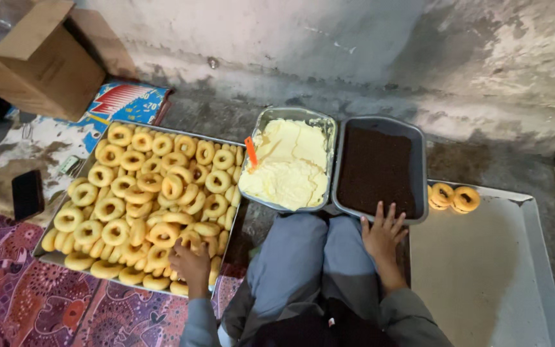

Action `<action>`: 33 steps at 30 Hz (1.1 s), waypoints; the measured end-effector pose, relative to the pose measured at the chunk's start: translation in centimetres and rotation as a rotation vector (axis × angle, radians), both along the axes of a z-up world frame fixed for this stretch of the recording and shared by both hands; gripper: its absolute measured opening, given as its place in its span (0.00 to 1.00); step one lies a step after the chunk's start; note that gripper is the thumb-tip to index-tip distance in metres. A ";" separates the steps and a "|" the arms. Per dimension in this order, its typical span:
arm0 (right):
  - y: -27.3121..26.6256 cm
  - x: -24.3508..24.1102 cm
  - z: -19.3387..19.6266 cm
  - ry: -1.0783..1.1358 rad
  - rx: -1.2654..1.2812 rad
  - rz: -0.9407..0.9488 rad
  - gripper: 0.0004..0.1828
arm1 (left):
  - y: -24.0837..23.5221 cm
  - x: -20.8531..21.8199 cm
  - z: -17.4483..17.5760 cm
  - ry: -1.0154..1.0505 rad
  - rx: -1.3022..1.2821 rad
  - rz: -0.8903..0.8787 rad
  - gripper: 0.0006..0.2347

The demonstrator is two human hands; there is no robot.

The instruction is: The person repeatedly picks donuts from a tray, fills them with a white cream using a spatula, and then dips the filled donuts into a tray of dark crumbs. The finished donuts are placed on a separate tray to the right.

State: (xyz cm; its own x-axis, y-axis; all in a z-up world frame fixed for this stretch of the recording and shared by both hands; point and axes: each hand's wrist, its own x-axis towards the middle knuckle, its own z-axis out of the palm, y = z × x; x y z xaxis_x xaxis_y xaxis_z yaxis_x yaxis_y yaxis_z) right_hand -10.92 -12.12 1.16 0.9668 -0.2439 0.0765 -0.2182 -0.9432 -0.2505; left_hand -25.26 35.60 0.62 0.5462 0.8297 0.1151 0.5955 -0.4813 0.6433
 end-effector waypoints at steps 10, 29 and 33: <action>0.8 0.4 -2.6 -0.034 0.105 0.196 0.50 | -0.1 2.5 -0.6 0.418 0.088 -0.209 0.29; 15.3 -2.5 0.8 0.098 1.646 0.128 0.23 | -18.1 2.5 5.9 -0.724 -1.197 -0.446 0.20; 14.3 -3.4 2.6 -0.047 1.341 0.457 0.24 | -17.2 4.2 2.4 -0.798 -1.650 -0.291 0.16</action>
State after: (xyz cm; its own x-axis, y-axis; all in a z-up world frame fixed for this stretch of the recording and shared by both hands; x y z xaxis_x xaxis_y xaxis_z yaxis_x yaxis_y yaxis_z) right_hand -14.34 2.16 3.77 0.9822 0.1724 0.0742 0.0704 0.0281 -0.9971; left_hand -21.08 18.40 3.06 0.9041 0.2565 -0.3417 -0.0231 0.8279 0.5604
